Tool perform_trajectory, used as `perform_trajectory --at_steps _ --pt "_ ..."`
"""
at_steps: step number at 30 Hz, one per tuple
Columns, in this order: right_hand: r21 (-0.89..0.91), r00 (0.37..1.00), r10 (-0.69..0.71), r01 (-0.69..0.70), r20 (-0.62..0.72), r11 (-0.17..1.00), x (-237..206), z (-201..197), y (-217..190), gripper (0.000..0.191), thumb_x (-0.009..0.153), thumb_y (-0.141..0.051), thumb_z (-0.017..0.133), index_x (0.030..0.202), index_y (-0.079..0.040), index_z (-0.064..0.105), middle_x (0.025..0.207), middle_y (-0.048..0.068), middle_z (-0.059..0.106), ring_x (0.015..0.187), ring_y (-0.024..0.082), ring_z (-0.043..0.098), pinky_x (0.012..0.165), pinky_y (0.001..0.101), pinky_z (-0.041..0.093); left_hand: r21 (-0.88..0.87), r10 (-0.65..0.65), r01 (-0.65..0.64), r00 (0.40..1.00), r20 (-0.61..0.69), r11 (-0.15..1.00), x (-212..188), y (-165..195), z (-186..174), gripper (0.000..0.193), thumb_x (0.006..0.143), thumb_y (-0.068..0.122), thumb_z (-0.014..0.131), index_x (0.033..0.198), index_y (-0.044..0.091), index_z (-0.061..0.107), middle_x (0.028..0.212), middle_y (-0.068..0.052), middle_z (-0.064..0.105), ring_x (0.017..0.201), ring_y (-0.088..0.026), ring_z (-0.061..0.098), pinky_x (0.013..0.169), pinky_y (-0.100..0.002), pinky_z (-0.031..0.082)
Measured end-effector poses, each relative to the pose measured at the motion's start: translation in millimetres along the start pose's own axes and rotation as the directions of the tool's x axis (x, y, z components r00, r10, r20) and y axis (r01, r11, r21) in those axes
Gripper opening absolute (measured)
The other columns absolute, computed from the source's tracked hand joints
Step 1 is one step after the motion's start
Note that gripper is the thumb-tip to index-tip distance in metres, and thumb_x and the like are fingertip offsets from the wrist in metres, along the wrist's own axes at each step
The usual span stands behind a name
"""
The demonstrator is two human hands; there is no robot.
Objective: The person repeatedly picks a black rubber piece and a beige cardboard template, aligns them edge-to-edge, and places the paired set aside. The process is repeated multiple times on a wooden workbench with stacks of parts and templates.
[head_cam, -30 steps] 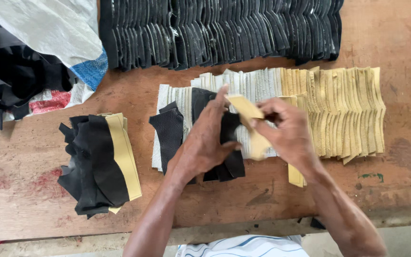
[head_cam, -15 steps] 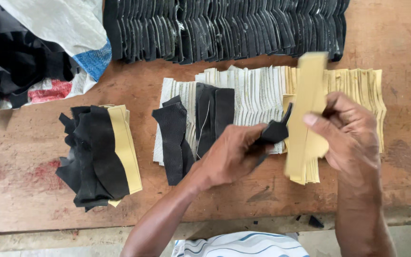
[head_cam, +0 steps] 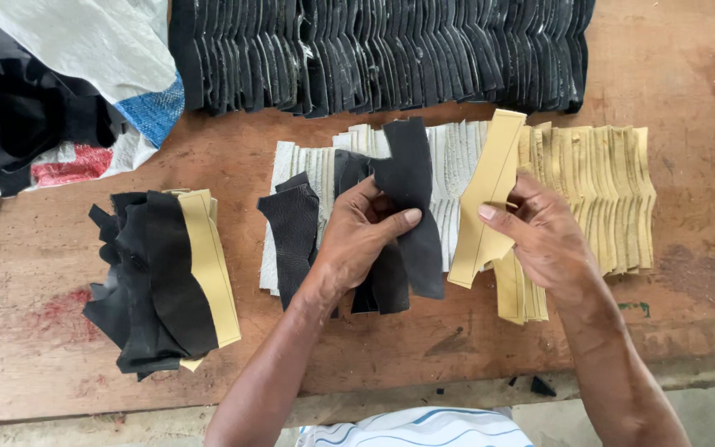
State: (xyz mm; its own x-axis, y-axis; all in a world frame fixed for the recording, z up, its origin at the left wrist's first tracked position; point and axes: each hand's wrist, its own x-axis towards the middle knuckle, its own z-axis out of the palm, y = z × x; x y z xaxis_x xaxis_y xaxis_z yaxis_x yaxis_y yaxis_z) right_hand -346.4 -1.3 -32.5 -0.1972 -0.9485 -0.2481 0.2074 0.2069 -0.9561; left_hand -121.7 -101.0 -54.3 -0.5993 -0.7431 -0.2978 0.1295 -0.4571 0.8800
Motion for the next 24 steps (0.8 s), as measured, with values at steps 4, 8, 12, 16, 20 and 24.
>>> perform_trajectory --at_steps 4,8,12,16,20,24 --pt "-0.074 0.997 -0.029 0.024 -0.069 0.997 4.1 0.7 7.1 0.039 0.086 0.004 0.074 0.124 0.000 0.066 0.112 0.012 0.073 0.103 0.016 0.072 0.091 0.0306 0.064 -0.040 -0.004 0.004 1.000 0.018 0.999 0.7 -0.3 -0.3 0.036 0.087 0.008 0.078 0.122 0.005 0.069 0.105 -0.008 0.077 0.094 -0.012 0.073 0.082 -0.027 0.064" --pt "-0.089 0.999 -0.002 -0.002 -0.048 0.996 1.9 4.4 5.3 0.036 0.086 0.004 0.074 0.122 0.002 0.068 0.106 0.011 0.076 0.096 0.015 0.074 0.084 0.0292 0.065 -0.088 0.022 -0.013 0.995 0.093 0.996 -2.1 0.1 -2.3 0.033 0.089 0.008 0.077 0.121 0.006 0.070 0.108 -0.006 0.079 0.093 -0.009 0.073 0.076 -0.022 0.061" --pt "-0.131 0.999 -0.024 0.018 -0.042 0.991 2.7 9.7 1.4 0.032 0.088 0.004 0.075 0.120 0.004 0.071 0.105 0.013 0.076 0.094 0.015 0.072 0.081 0.0282 0.062 -0.018 -0.051 0.052 0.997 0.063 0.998 -2.8 0.2 -3.5 0.030 0.089 0.008 0.079 0.118 0.008 0.072 0.101 -0.006 0.080 0.083 -0.007 0.070 0.061 -0.020 0.052" --pt "-0.187 0.999 -0.014 0.008 -0.034 0.982 2.3 15.2 -5.0 0.034 0.085 0.002 0.076 0.119 0.003 0.071 0.105 0.012 0.077 0.094 0.015 0.074 0.081 0.0278 0.065 -0.068 -0.027 0.032 0.997 0.076 0.997 -1.5 -2.3 -4.0 0.034 0.086 0.010 0.081 0.118 0.007 0.071 0.103 -0.006 0.079 0.086 -0.008 0.071 0.064 -0.022 0.055" --pt "-0.303 0.998 -0.006 -0.014 -0.068 0.953 2.5 19.0 -10.1 0.037 0.083 -0.002 0.079 0.118 0.004 0.071 0.103 0.014 0.078 0.091 0.015 0.075 0.079 0.0268 0.065 -0.037 -0.023 0.025 0.997 0.068 0.999 -0.8 -5.2 -4.6 0.040 0.082 0.012 0.083 0.120 0.009 0.070 0.101 -0.006 0.078 0.087 -0.010 0.072 0.066 -0.025 0.056" --pt "-0.369 0.997 0.002 -0.030 -0.076 0.929 2.9 19.5 -11.0 0.037 0.084 -0.004 0.079 0.119 0.004 0.070 0.099 0.013 0.077 0.086 0.013 0.074 0.076 0.0252 0.064 -0.030 -0.029 0.032 0.997 0.074 0.999 0.0 -6.2 -5.2 0.042 0.083 0.013 0.084 0.122 0.009 0.069 0.101 -0.007 0.078 0.088 -0.011 0.071 0.068 -0.026 0.056"
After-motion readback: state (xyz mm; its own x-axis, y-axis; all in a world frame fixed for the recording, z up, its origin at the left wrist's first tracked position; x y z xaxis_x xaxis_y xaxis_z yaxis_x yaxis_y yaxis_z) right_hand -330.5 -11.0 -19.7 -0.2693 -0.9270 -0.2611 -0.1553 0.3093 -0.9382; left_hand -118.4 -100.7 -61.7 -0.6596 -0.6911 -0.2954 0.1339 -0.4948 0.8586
